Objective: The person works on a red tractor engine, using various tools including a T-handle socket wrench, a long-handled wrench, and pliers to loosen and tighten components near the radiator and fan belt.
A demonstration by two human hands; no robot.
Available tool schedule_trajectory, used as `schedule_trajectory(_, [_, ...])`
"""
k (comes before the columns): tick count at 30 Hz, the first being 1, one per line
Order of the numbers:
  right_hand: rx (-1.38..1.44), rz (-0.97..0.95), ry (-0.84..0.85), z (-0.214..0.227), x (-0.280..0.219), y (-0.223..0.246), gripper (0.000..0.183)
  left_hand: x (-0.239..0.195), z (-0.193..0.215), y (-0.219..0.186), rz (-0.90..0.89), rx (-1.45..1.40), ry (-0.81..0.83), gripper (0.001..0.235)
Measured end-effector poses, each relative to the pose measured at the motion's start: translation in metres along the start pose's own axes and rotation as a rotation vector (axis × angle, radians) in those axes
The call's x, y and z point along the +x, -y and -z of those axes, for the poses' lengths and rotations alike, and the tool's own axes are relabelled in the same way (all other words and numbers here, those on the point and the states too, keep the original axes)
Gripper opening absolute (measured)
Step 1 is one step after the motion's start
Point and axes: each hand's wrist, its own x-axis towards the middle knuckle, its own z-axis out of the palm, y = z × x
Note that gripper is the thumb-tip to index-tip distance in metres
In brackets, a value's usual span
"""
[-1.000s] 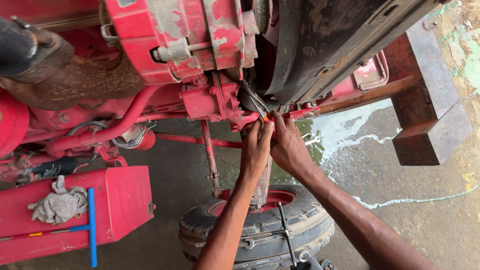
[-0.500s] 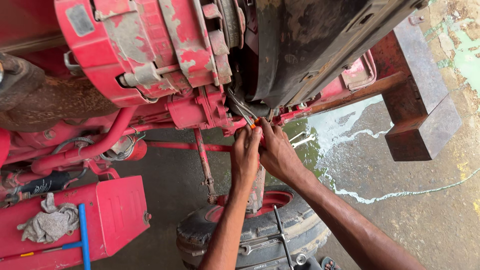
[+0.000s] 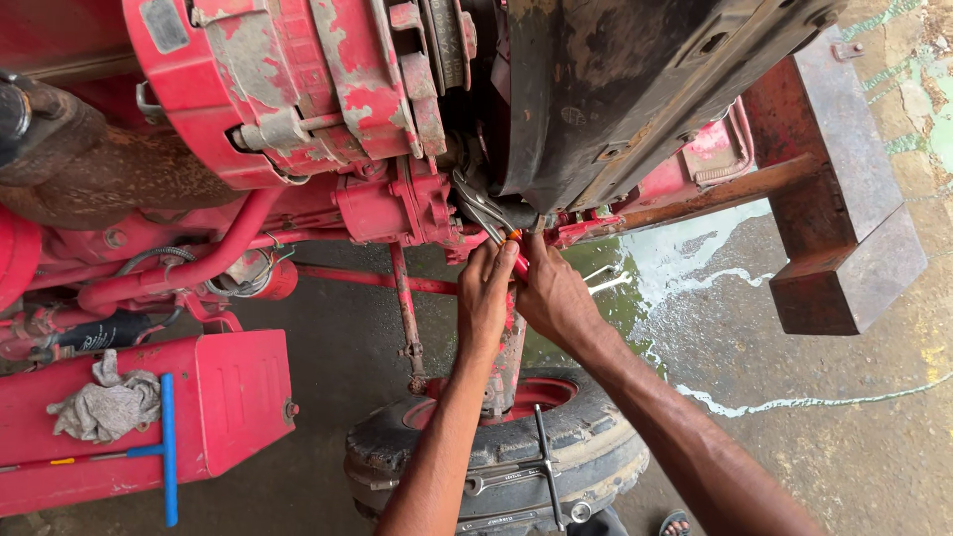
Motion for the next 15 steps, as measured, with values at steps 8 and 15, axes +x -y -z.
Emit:
schedule_trajectory(8, [0.011,-0.014,-0.022,-0.004,0.003,-0.002,0.060,-0.003,0.000,0.003,-0.059,-0.022,0.033,0.036])
schedule_trajectory(15, [0.020,-0.015,-0.029,-0.008,0.001,0.000,0.050,0.004,0.006,0.017,-0.100,0.133,-0.017,0.041])
